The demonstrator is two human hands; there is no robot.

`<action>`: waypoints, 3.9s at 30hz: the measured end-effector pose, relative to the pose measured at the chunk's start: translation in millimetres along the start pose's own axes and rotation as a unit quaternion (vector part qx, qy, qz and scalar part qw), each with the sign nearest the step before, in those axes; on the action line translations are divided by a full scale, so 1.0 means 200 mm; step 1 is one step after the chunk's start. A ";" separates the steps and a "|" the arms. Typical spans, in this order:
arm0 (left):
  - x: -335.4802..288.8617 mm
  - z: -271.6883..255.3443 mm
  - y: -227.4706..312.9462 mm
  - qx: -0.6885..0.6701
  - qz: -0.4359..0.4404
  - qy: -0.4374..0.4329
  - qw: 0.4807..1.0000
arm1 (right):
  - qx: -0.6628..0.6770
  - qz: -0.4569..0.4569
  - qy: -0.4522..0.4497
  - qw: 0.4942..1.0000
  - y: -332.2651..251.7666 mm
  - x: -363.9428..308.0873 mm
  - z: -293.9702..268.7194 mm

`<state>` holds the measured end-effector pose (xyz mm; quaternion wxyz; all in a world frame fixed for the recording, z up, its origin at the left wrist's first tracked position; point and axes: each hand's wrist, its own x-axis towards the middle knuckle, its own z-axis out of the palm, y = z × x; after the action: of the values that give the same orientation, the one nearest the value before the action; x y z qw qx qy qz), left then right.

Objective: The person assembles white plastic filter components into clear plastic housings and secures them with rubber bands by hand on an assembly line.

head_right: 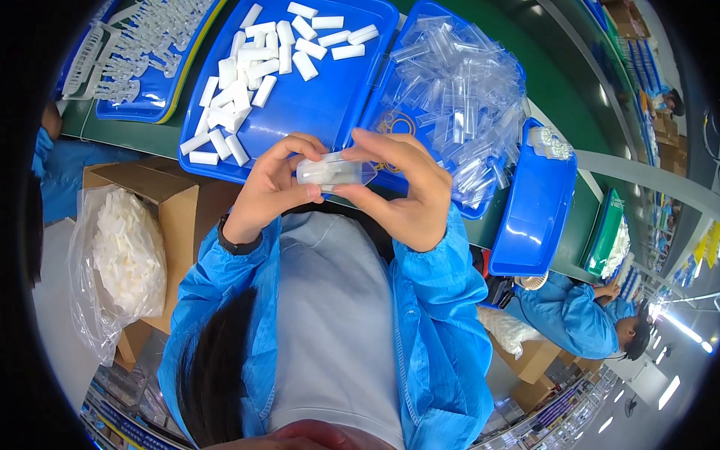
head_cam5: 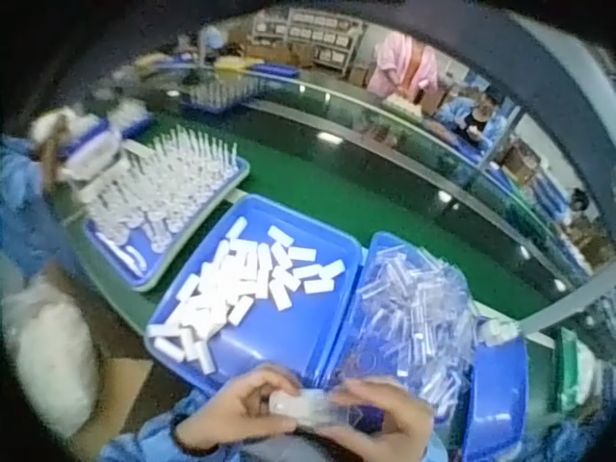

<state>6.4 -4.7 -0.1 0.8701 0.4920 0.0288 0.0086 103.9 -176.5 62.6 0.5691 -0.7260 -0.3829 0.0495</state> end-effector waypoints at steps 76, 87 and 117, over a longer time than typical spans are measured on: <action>-0.01 -0.07 -0.08 -0.246 -0.116 -0.096 0.957 | -0.062 -0.156 -0.171 0.971 0.10 0.00 -0.07; -0.01 -0.07 -0.04 -0.188 -0.079 -0.073 0.976 | -0.478 -0.016 -0.007 0.878 0.27 0.03 -0.27; 0.00 0.01 -0.03 0.010 -0.013 -0.029 0.999 | 0.018 0.034 0.053 0.998 0.07 -0.02 -0.02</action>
<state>7.3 -9.6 -4.2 0.8655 0.5005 0.0100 -0.0171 109.8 -181.9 50.3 0.5994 -0.7300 -0.3263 0.0372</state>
